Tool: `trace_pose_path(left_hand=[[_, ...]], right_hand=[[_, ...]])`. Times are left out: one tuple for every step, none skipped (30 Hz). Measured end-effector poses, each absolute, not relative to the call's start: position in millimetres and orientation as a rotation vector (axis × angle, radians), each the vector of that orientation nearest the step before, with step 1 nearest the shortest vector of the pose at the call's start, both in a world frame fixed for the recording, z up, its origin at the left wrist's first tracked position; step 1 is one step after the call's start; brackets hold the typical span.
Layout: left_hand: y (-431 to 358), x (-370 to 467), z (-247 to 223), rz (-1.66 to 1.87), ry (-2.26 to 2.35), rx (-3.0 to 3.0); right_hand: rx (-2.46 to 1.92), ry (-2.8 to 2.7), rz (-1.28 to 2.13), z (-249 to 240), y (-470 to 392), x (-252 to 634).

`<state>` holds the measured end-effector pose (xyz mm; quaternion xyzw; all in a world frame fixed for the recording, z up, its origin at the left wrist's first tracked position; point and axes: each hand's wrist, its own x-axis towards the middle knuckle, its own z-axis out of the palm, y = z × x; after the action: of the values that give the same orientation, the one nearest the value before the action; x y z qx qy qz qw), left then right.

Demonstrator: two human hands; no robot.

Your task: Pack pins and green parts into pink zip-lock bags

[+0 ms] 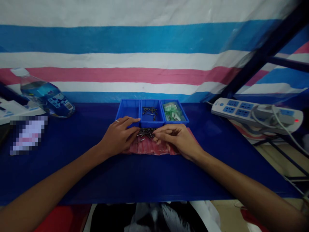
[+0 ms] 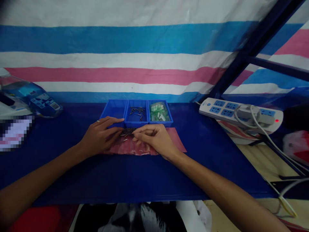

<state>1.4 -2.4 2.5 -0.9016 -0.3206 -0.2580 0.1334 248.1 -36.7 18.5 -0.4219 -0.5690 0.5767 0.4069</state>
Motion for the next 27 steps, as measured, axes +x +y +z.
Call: trace_pose_path(left_hand=[[-2.4, 1.4, 2.3, -0.752, -0.928, -2.613], [-2.3, 1.4, 2.1, -0.755, -0.925, -2.611], [-2.2, 1.4, 1.9, -0.757, -0.925, -2.608], [-2.2, 1.4, 1.6, -0.757, -0.926, -2.604], [-2.2, 1.4, 1.4, -0.757, -0.924, -2.601], [-2.2, 1.3, 1.1, -0.756, -0.923, -2.598], [-2.2, 1.2, 1.0, -0.75, -0.923, -2.596], [-2.2, 1.1, 0.9, -0.745, -0.924, -2.597], [-2.3, 1.1, 0.9, -0.743, -0.928, -2.598], [-2.3, 1.0, 0.9, -0.741, -0.929, -2.6], [-2.3, 1.0, 1.0, -0.742, -0.93, -2.601], [-2.3, 1.0, 1.2, -0.744, -0.929, -2.602], [-2.4, 1.0, 1.4, -0.744, -0.927, -2.604], [-2.4, 1.1, 1.6, -0.743, -0.926, -2.604], [-2.4, 1.1, 1.7, -0.738, -0.928, -2.604], [-2.4, 1.1, 1.9, -0.732, -0.932, -2.606], [-2.4, 1.1, 2.0, -0.729, -0.934, -2.607], [-2.4, 1.1, 2.0, -0.727, -0.937, -2.609], [-2.5, 1.0, 1.9, -0.729, -0.938, -2.61], [-2.5, 1.0, 1.9, -0.732, -0.938, -2.611], [-2.4, 1.0, 1.8, -0.735, -0.936, -2.611], [-2.4, 1.0, 1.7, -0.738, -0.935, -2.61], [-2.3, 1.1, 1.6, -0.742, -0.931, -2.608], [-2.2, 1.2, 1.6, -0.743, -0.927, -2.61], [-2.0, 1.3, 1.5, -0.745, -0.925, -2.612], [-1.9, 1.4, 1.5, -0.746, -0.925, -2.617], [-1.8, 1.4, 1.5, -0.748, -0.924, -2.622]], right_hand=[[-1.077, -1.422, 1.433, 18.7, -36.2, 248.6], [-1.098, -1.416, 1.411, 18.8, -35.8, 248.9], [-1.123, -1.418, 1.392, 18.8, -35.5, 249.2], [-1.146, -1.426, 1.38, 18.8, -35.5, 249.5], [-1.162, -1.436, 1.379, 18.7, -35.6, 249.6], [-1.169, -1.448, 1.387, 18.5, -35.9, 249.6], [-1.173, -1.461, 1.398, 18.2, -36.2, 249.5], [-1.176, -1.469, 1.398, 17.8, -36.3, 249.5], [-1.176, -1.474, 1.374, 17.6, -36.3, 249.4], [-1.17, -1.485, 1.323, 17.4, -36.0, 249.5], [-1.158, -1.508, 1.247, 17.4, -35.4, 249.8], [-1.141, -1.542, 1.153, 17.5, -34.7, 250.1], [-1.12, -1.588, 1.054, 17.4, -33.9, 250.6], [-1.097, -1.646, 0.963, 17.1, -33.1, 251.1], [-1.08, -1.711, 0.888, 16.3, -32.6, 251.6], [-1.072, -1.786, 0.828, 14.9, -32.5, 251.8], [-1.076, -1.871, 0.773, 12.9, -32.8, 251.9], [-1.086, -1.976, 0.712, 10.2, -33.4, 251.8], [-1.098, -2.093, 0.637, 7.2, -34.3, 251.5], [-1.109, -2.209, 0.549, 4.0, -35.2, 251.0], [-1.117, -2.312, 0.46, 0.9, -36.0, 250.5], [-1.119, -2.394, 0.381, -2.0, -36.6, 249.9], [-1.12, -2.45, 0.323, -4.3, -37.0, 249.3], [-1.12, -2.486, 0.289, -5.9, -37.1, 248.8], [-1.12, -2.503, 0.271, -7.0, -37.1, 248.4], [-1.123, -2.502, 0.262, -7.3, -36.9, 248.1], [-1.126, -2.485, 0.261, -7.0, -36.8, 247.9]])
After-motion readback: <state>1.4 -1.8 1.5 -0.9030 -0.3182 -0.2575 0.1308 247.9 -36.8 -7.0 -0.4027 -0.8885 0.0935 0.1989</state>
